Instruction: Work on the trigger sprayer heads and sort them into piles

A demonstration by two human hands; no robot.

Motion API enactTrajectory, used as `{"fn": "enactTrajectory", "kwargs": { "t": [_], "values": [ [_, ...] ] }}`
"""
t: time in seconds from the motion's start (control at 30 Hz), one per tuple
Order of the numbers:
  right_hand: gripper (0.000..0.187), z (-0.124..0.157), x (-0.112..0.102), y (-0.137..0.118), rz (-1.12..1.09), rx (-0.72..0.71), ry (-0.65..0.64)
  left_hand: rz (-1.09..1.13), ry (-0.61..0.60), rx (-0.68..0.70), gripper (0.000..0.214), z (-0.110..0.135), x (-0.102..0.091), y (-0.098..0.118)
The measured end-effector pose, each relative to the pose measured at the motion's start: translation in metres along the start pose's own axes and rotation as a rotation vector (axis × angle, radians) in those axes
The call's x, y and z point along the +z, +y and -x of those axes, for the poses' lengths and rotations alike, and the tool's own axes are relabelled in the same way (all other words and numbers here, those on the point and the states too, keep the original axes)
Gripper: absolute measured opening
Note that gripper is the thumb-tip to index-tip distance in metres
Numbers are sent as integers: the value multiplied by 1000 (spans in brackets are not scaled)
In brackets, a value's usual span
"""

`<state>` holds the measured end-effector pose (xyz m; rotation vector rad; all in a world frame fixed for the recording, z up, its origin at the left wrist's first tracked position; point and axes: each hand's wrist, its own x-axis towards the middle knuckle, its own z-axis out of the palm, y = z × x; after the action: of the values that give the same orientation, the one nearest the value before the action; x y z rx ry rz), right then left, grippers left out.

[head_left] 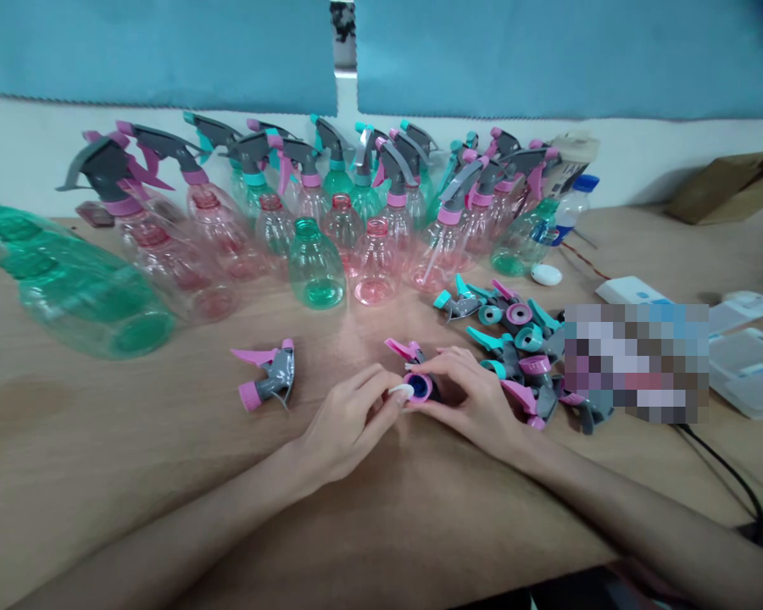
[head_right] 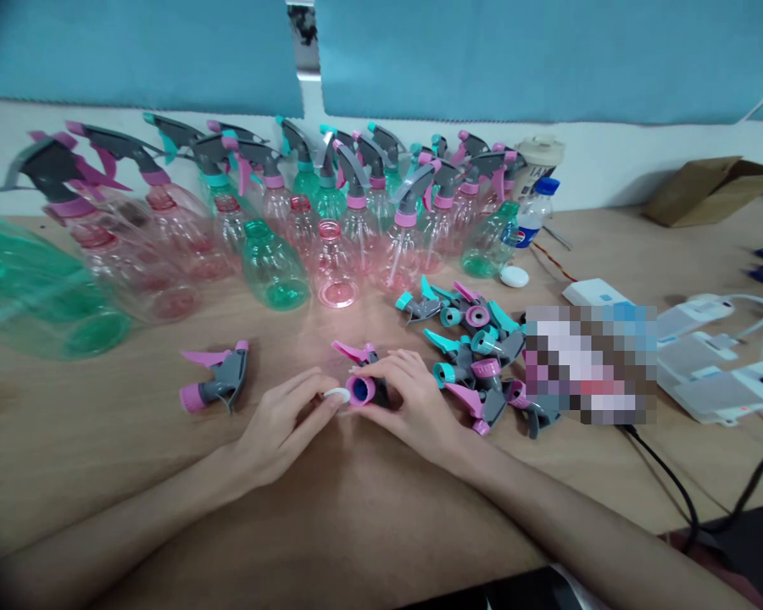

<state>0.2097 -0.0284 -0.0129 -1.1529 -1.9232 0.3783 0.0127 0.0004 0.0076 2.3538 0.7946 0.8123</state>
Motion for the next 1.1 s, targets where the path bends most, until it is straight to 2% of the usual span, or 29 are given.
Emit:
{"fn": "enactTrajectory", "kwargs": {
  "t": [0.27,0.4,0.7,0.93,1.1],
  "values": [
    [24,-1,-1,-1,-30,32,5,-5,-34,-60,26,1,2,-2],
    [24,0,1,-1,-42,5,9,-15,-52,-29,26,1,5,-4],
    [29,2,2,-1,-70,-26,-13,-36,11,33,25,1,2,-4],
    [26,1,2,-1,-94,-23,-19,18,-48,87,36,1,1,-5],
    [28,0,2,-3,-110,-30,-15,-3,-99,65,41,0,1,-5]
  ]
}}
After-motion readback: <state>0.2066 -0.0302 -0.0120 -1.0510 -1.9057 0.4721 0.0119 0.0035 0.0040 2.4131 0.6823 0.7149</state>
